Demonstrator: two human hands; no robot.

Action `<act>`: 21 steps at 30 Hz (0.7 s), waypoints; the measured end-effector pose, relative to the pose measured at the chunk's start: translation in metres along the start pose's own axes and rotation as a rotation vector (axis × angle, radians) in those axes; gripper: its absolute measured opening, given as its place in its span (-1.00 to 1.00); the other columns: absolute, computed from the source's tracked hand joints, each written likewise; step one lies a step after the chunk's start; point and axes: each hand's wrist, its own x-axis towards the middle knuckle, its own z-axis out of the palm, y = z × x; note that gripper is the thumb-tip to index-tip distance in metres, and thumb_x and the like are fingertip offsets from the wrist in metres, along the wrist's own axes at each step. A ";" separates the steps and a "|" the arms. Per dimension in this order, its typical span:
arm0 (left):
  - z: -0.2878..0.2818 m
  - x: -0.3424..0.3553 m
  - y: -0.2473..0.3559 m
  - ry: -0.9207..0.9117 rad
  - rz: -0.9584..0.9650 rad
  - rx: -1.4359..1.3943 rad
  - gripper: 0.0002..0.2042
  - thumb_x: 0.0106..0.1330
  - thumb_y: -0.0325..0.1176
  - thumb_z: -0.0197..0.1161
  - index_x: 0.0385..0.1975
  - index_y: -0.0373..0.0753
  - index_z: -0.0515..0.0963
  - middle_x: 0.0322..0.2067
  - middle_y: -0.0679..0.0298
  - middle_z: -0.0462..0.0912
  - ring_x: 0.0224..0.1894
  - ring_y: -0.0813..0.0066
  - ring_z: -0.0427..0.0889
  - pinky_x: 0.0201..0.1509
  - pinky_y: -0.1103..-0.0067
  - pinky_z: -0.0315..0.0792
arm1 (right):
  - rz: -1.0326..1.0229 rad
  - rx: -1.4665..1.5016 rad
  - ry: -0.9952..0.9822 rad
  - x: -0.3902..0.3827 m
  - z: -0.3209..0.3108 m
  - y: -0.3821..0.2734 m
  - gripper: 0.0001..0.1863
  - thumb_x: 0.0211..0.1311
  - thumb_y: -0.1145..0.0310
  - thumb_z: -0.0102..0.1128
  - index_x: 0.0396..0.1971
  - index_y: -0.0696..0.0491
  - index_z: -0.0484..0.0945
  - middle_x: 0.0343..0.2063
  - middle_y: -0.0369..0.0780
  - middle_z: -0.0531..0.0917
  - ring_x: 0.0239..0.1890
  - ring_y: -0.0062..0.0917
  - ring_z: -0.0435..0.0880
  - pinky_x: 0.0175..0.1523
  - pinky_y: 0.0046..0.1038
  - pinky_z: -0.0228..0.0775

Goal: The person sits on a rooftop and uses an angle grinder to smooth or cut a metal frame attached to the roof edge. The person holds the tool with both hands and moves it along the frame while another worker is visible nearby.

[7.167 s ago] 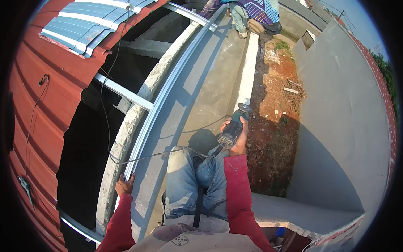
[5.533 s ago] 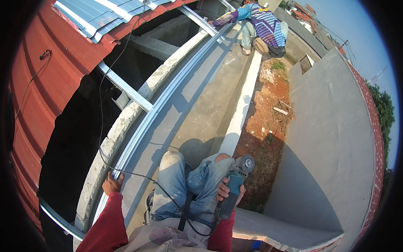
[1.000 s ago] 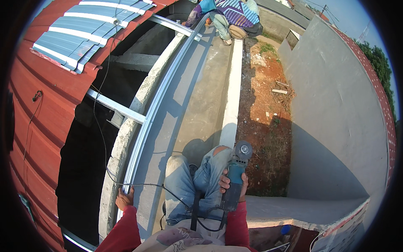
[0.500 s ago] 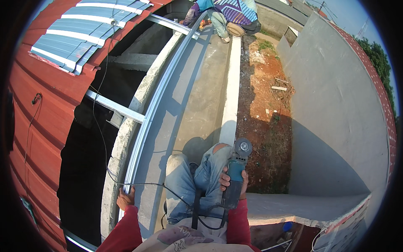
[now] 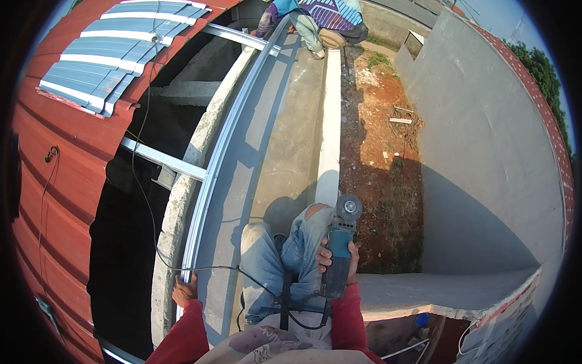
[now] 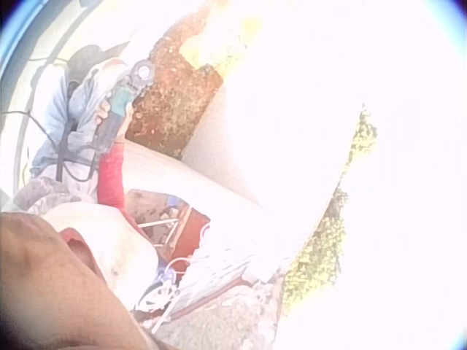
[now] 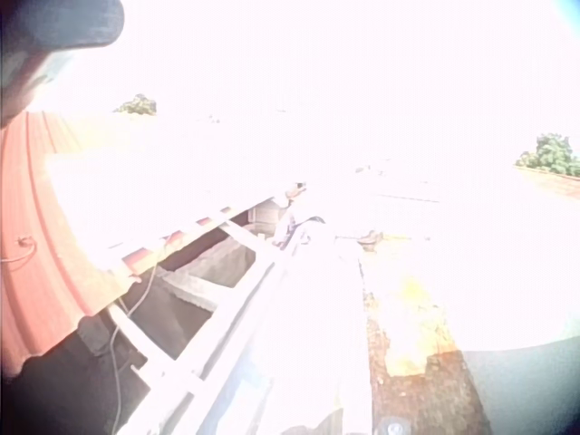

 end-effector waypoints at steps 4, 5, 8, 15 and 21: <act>-0.011 -0.001 0.005 -0.065 -0.014 -0.015 -0.29 -0.04 0.34 0.32 -0.19 -0.27 0.58 -0.45 -0.05 0.69 -0.37 -0.03 0.69 -0.28 0.21 0.54 | -0.014 -0.004 0.002 -0.002 0.000 -0.001 -0.31 0.21 -0.13 0.13 0.07 0.14 0.25 -0.33 -0.25 0.39 -0.32 -0.51 0.42 -0.18 -0.33 0.44; -0.009 -0.001 0.004 -0.042 -0.010 -0.009 -0.29 -0.04 0.34 0.32 -0.19 -0.27 0.58 -0.45 -0.06 0.69 -0.37 -0.04 0.69 -0.27 0.21 0.55 | -0.016 -0.005 0.001 -0.003 0.000 -0.001 -0.31 0.21 -0.14 0.13 0.07 0.14 0.25 -0.33 -0.25 0.39 -0.32 -0.52 0.42 -0.18 -0.33 0.44; -0.001 -0.002 0.000 -0.032 -0.022 0.003 -0.28 -0.04 0.35 0.32 -0.19 -0.27 0.58 -0.45 -0.06 0.68 -0.36 -0.04 0.69 -0.27 0.21 0.55 | 0.000 -0.009 0.007 0.001 -0.002 0.001 -0.31 0.21 -0.14 0.13 0.07 0.14 0.26 -0.33 -0.25 0.39 -0.32 -0.52 0.42 -0.19 -0.32 0.44; -0.005 -0.001 0.001 -0.043 -0.022 -0.013 -0.30 -0.03 0.35 0.31 -0.19 -0.25 0.58 -0.43 -0.06 0.69 -0.35 -0.05 0.69 -0.25 0.22 0.55 | 0.000 -0.005 0.002 -0.001 0.000 0.002 -0.32 0.21 -0.14 0.13 0.07 0.12 0.25 -0.33 -0.25 0.39 -0.31 -0.52 0.43 -0.18 -0.32 0.44; -0.008 -0.001 0.003 -0.055 -0.027 0.000 -0.29 -0.03 0.35 0.31 -0.18 -0.25 0.57 -0.44 -0.07 0.68 -0.35 -0.05 0.69 -0.25 0.21 0.54 | 0.002 0.003 -0.005 0.000 0.000 0.001 -0.32 0.21 -0.14 0.12 0.07 0.12 0.24 -0.33 -0.24 0.39 -0.31 -0.52 0.42 -0.18 -0.33 0.44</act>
